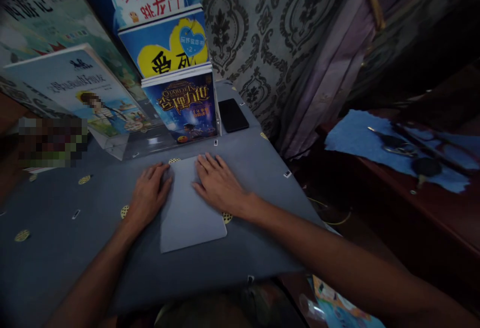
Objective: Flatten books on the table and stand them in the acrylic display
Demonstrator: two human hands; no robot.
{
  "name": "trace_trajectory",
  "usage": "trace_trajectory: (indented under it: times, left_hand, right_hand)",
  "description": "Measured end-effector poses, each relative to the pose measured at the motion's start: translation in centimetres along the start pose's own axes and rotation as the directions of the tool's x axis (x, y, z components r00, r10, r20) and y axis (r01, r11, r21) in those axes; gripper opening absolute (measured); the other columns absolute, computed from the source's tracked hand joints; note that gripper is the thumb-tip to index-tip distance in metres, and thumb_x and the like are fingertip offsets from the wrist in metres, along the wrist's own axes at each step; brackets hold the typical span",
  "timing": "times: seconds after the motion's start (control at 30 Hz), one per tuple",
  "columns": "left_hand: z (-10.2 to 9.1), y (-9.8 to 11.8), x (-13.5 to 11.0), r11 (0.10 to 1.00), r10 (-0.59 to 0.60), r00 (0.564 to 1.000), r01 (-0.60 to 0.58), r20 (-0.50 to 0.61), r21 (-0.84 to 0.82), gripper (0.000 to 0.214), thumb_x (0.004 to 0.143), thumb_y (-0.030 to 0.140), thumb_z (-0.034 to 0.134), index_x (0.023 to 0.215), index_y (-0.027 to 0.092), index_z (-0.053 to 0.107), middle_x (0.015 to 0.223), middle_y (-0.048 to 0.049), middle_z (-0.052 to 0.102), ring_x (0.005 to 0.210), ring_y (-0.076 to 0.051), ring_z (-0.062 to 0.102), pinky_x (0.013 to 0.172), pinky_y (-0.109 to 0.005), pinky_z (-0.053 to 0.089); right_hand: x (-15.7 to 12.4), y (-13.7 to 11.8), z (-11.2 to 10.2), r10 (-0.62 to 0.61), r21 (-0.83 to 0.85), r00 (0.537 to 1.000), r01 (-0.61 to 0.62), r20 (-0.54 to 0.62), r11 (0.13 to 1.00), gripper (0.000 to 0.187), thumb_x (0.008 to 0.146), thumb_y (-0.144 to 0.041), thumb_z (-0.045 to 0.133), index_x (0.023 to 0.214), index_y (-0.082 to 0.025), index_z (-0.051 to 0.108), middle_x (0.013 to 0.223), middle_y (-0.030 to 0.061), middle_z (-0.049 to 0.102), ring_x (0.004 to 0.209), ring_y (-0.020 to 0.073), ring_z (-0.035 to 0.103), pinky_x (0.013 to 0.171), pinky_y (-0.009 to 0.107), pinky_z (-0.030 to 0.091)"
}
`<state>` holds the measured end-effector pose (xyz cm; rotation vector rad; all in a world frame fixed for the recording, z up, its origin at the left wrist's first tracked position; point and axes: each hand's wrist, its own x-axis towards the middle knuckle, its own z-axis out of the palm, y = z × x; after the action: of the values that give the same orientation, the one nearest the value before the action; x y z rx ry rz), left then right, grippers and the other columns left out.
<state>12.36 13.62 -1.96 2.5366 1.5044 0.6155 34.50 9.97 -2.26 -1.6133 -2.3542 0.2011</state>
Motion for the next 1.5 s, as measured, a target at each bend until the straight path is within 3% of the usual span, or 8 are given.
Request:
trace_trajectory:
  times: [0.2, 0.37, 0.5, 0.67, 0.9, 1.23, 1.37, 1.5]
  left_hand:
    - [-0.7, -0.5, 0.6, 0.897, -0.128, 0.991, 0.136, 0.048, -0.42, 0.036, 0.092, 0.031, 0.051, 0.124, 0.019, 0.062, 0.121, -0.0108, 0.069, 0.111, -0.026, 0.062, 0.102, -0.046, 0.047]
    - [-1.0, -0.9, 0.9, 0.6, -0.326, 0.94, 0.29, 0.103, -0.746, 0.035, 0.083, 0.032, 0.063, 0.116, 0.021, 0.062, 0.126, -0.0106, 0.067, 0.125, -0.026, 0.06, 0.106, -0.042, 0.047]
    - [-1.5, -1.3, 1.2, 0.279, -0.476, 0.862, 0.338, 0.176, -0.899, 0.038, 0.075, 0.029, 0.071, 0.11, 0.021, 0.062, 0.127, -0.0105, 0.064, 0.122, -0.025, 0.061, 0.097, -0.039, 0.053]
    - [-1.4, -0.9, 1.3, -0.024, -0.384, 0.827, 0.436, 0.411, -0.899, 0.044, 0.069, 0.022, 0.078, 0.11, 0.016, 0.062, 0.089, -0.0049, 0.071, 0.082, -0.018, 0.07, 0.073, -0.03, 0.056]
    - [-1.3, 0.0, 0.9, -0.028, -0.171, 0.83, 0.535, 0.531, -0.845, 0.053, 0.07, 0.028, 0.081, 0.118, 0.016, 0.066, 0.089, -0.0069, 0.076, 0.061, -0.013, 0.064, 0.054, -0.022, 0.049]
    - [0.2, 0.6, 0.2, 0.124, -0.295, 0.886, 0.407, 0.358, -0.905, 0.053, 0.071, 0.03, 0.077, 0.12, 0.018, 0.06, 0.093, -0.0037, 0.075, 0.078, -0.019, 0.069, 0.066, -0.026, 0.052]
    - [0.0, 0.3, 0.2, 0.09, -0.311, 0.874, 0.419, 0.374, -0.903, 0.057, 0.072, 0.031, 0.077, 0.123, 0.016, 0.058, 0.091, -0.005, 0.074, 0.078, -0.02, 0.069, 0.069, -0.028, 0.052]
    - [-0.9, 0.0, 0.5, 0.045, -0.357, 0.865, 0.393, 0.352, -0.919, 0.063, 0.068, 0.032, 0.081, 0.124, 0.015, 0.057, 0.087, -0.0043, 0.074, 0.079, -0.02, 0.069, 0.073, -0.029, 0.051]
  right_hand:
    - [0.0, -0.3, 0.1, 0.001, -0.032, 1.0, -0.001, 0.004, 0.999, 0.056, 0.101, -0.037, 0.044, 0.146, -0.003, 0.047, 0.155, 0.0221, 0.045, 0.148, 0.0361, 0.035, 0.121, 0.056, 0.032]
    - [0.0, 0.0, 0.8, -0.018, -0.039, 0.999, 0.016, -0.05, 0.999, 0.056, 0.102, -0.041, 0.039, 0.147, -0.008, 0.048, 0.155, 0.0193, 0.047, 0.148, 0.035, 0.037, 0.12, 0.057, 0.033]
    - [0.0, 0.2, 1.1, -0.016, -0.067, 0.999, 0.014, -0.041, 0.998, 0.056, 0.101, -0.041, 0.04, 0.146, -0.008, 0.049, 0.155, 0.0193, 0.047, 0.148, 0.0349, 0.037, 0.121, 0.056, 0.033]
    - [-0.1, 0.2, 1.4, -0.019, -0.068, 0.998, 0.015, -0.055, 0.998, 0.056, 0.102, -0.041, 0.038, 0.146, -0.01, 0.049, 0.154, 0.0183, 0.048, 0.147, 0.0343, 0.038, 0.121, 0.055, 0.033]
    - [-0.1, 0.3, 1.5, -0.019, -0.054, 0.997, 0.015, -0.069, 0.998, 0.056, 0.101, -0.039, 0.038, 0.146, -0.009, 0.049, 0.154, 0.0191, 0.047, 0.147, 0.0343, 0.038, 0.12, 0.056, 0.033]
    - [-0.5, 0.7, 1.6, -0.013, 0.139, 0.991, 0.032, -0.136, 0.99, 0.055, 0.1, -0.037, 0.041, 0.151, -0.019, 0.043, 0.161, 0.0176, 0.036, 0.149, 0.0353, 0.035, 0.116, 0.059, 0.039]
    - [-0.3, 1.2, 1.6, 0.091, 0.319, 0.977, -0.025, -0.193, 0.947, 0.062, 0.096, -0.038, 0.047, 0.155, -0.019, 0.035, 0.163, 0.0185, 0.03, 0.149, 0.0348, 0.035, 0.114, 0.057, 0.042]
    - [0.4, 1.5, 1.2, 0.244, 0.584, 0.956, -0.107, -0.161, 0.804, 0.076, 0.09, -0.038, 0.057, 0.157, -0.017, 0.028, 0.138, 0.0189, 0.059, 0.121, 0.0326, 0.062, 0.095, 0.053, 0.056]
